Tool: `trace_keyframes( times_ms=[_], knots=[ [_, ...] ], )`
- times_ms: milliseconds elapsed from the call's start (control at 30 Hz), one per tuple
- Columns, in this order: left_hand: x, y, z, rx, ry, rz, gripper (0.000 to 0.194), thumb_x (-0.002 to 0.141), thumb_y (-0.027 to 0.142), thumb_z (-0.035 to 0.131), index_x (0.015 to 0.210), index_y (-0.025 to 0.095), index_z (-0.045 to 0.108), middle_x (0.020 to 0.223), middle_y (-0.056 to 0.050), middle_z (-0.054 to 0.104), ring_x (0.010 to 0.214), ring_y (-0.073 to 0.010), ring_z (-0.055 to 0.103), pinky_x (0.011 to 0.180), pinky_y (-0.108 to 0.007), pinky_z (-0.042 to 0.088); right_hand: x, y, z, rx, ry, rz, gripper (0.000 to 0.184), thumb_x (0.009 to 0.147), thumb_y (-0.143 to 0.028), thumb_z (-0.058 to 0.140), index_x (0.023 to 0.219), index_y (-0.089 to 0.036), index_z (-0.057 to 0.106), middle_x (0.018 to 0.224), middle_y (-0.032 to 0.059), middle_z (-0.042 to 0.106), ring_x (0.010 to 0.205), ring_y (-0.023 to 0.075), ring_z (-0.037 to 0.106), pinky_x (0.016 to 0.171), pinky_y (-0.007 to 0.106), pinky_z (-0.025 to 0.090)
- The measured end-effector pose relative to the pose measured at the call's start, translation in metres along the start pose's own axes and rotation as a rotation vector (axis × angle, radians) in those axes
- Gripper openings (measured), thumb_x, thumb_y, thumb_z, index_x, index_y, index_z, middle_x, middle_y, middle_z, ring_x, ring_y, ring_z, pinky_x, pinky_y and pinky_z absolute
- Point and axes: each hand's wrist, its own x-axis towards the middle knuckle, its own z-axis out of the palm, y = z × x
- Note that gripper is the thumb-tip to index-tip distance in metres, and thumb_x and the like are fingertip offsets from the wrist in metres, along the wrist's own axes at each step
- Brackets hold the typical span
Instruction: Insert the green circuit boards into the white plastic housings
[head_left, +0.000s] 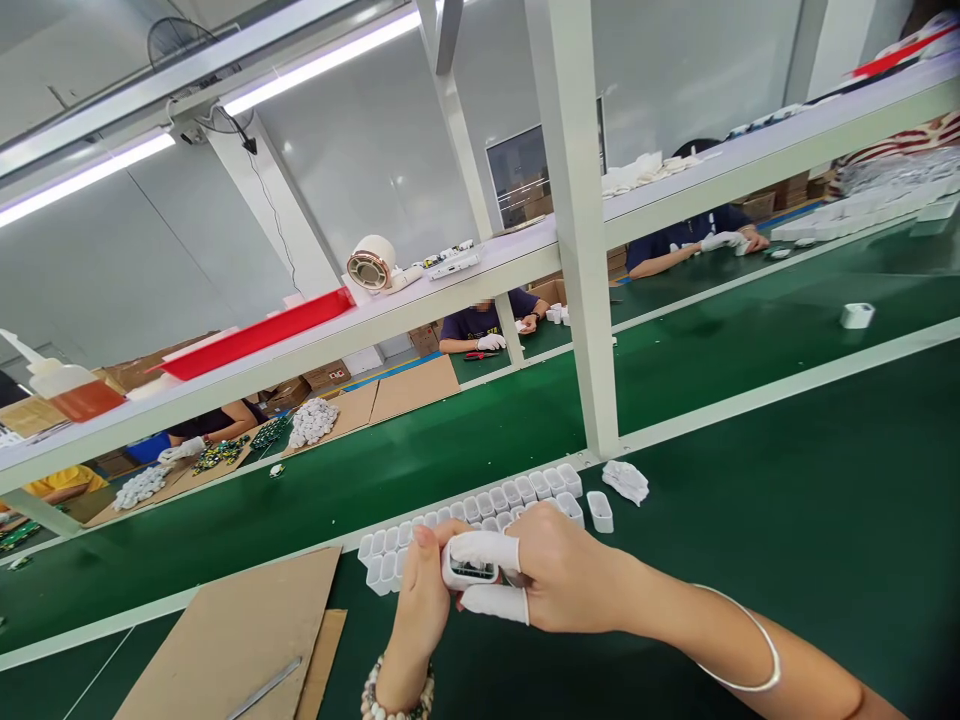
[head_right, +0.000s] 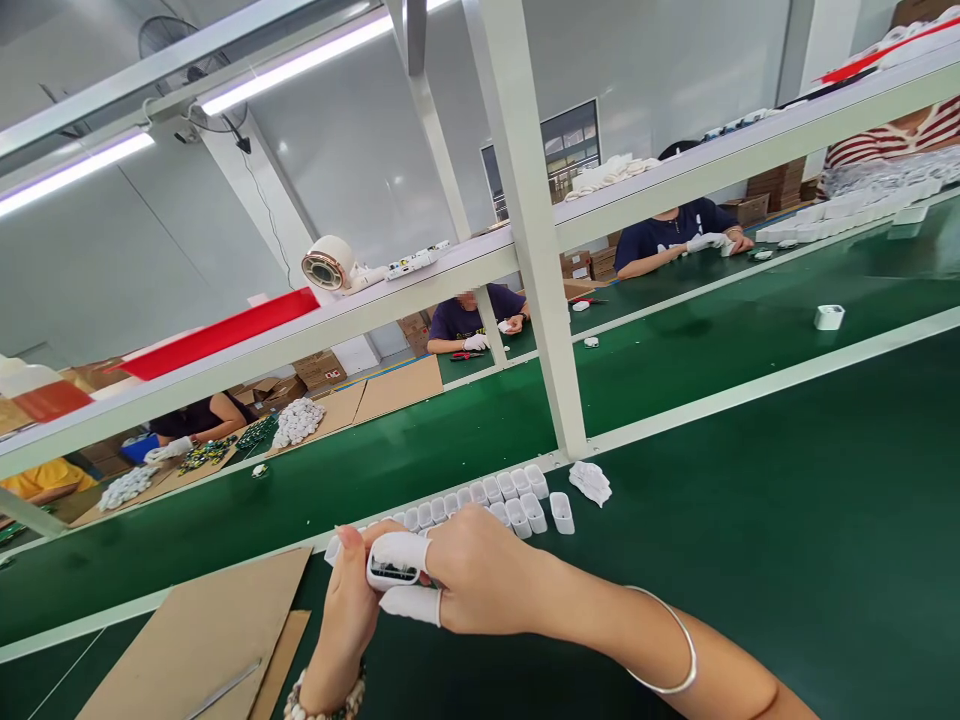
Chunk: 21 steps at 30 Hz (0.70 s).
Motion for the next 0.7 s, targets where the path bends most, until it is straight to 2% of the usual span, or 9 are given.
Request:
trace_keyframes(
  times_ms=[100,233,500,600,700],
  knots=[
    [0.000,0.000,-0.001,0.011,-0.015,-0.016,0.080,0.083,0.079,0.022,0.072,0.013,0.066,0.051,-0.003,0.053,0.041,-0.0109,0.040,0.042,-0.024,0.029,0.000,0.004,0.004,-0.038,0.059,-0.072,0.040,0.096,-0.049,0.041,0.084,-0.021,0.066,0.049,-0.0037,0.047,0.042,0.0119,0.032,0.045,0.025,0.021],
    [-0.001,-0.002,-0.004,0.015,-0.007,-0.035,0.080,0.082,0.079,0.023,0.073,0.013,0.066,0.050,-0.002,0.050,0.042,-0.0110,0.040,0.042,-0.024,0.028,0.000,0.007,0.007,-0.013,0.079,-0.094,0.043,0.096,-0.050,0.039,0.087,-0.020,0.067,0.049,-0.0032,0.047,0.042,0.0120,0.031,0.045,0.025,0.022],
    [-0.001,-0.007,-0.003,-0.070,0.023,-0.070,0.078,0.084,0.078,0.022,0.076,0.014,0.065,0.052,-0.002,0.052,0.041,-0.0103,0.039,0.041,-0.024,0.027,0.000,0.005,0.001,0.145,0.001,-0.002,0.046,0.093,-0.055,0.044,0.077,-0.018,0.065,0.052,-0.0023,0.048,0.046,0.0101,0.033,0.047,0.023,0.027],
    [-0.001,-0.010,-0.003,-0.103,0.026,-0.076,0.076,0.085,0.077,0.023,0.078,0.014,0.065,0.052,-0.002,0.054,0.040,-0.0102,0.038,0.041,-0.024,0.026,-0.001,0.004,-0.001,0.146,-0.008,0.039,0.048,0.091,-0.058,0.045,0.073,-0.016,0.064,0.052,-0.0017,0.050,0.045,0.0097,0.035,0.047,0.023,0.027],
    [-0.002,-0.011,-0.004,-0.085,0.030,-0.076,0.074,0.086,0.076,0.024,0.080,0.015,0.065,0.052,-0.002,0.054,0.040,-0.0099,0.037,0.042,-0.025,0.026,-0.001,0.005,-0.003,0.102,0.029,0.017,0.049,0.090,-0.059,0.045,0.073,-0.017,0.064,0.049,-0.0021,0.051,0.043,0.0097,0.036,0.046,0.023,0.026]
  ],
)
